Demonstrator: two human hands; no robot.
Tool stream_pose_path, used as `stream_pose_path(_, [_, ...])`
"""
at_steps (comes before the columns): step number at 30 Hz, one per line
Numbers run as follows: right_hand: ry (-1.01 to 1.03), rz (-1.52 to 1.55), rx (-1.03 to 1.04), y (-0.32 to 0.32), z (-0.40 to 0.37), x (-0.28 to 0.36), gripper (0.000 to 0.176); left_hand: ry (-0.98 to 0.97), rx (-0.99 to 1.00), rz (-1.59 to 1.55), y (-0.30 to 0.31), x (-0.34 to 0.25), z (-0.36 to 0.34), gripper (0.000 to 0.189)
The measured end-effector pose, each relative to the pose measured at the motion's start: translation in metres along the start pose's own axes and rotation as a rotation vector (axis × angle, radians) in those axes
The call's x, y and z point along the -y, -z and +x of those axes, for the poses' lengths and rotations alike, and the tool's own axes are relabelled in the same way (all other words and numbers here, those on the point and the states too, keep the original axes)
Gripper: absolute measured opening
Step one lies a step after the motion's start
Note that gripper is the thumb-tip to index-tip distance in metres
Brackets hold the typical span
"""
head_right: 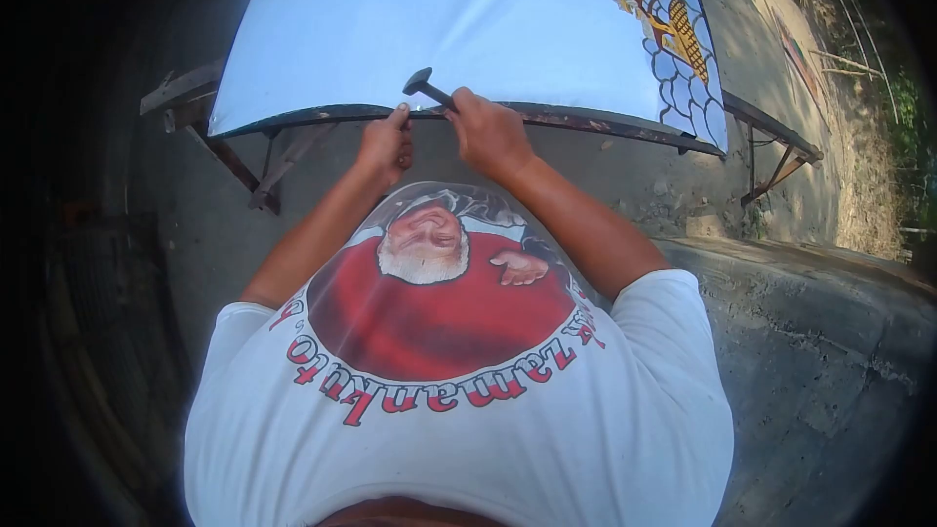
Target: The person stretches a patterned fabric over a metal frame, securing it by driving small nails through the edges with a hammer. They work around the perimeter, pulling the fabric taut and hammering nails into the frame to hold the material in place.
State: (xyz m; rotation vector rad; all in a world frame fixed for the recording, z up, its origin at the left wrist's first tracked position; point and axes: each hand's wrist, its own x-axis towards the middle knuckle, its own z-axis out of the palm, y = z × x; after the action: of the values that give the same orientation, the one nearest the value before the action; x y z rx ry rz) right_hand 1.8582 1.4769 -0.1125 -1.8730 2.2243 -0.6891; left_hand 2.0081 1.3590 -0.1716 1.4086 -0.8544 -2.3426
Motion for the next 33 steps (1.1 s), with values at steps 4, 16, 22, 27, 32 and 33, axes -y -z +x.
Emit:
stream_pose_path(4, [-0.057, -0.014, 0.075, -0.002, -0.003, -0.005, 0.020, -0.008, 0.029, 0.017, 0.001, 0.001, -0.001, 0.034])
stream_pose_path(16, [-0.197, 0.183, 0.028, -0.015, -0.010, 0.001, 0.020, 0.028, 0.012, 0.067, -0.002, -0.006, -0.004, 0.036])
stream_pose_path(22, [-0.289, 0.442, -0.126, -0.003, -0.001, 0.016, 0.019, 0.054, 0.226, 0.056, 0.003, -0.011, -0.014, 0.037])
stream_pose_path(27, [-0.312, 0.551, -0.244, 0.020, 0.003, 0.019, 0.019, 0.127, 0.529, -0.148, -0.002, -0.034, -0.031, 0.059])
stream_pose_path(32, [-0.237, 0.585, -0.205, 0.038, 0.007, 0.023, 0.016, 0.141, 0.550, -0.270, -0.024, -0.063, -0.069, 0.073])
stream_pose_path(33, [-0.199, 0.499, -0.161, 0.041, 0.007, 0.026, 0.016, 0.144, 0.544, -0.308, -0.025, -0.065, -0.072, 0.076])
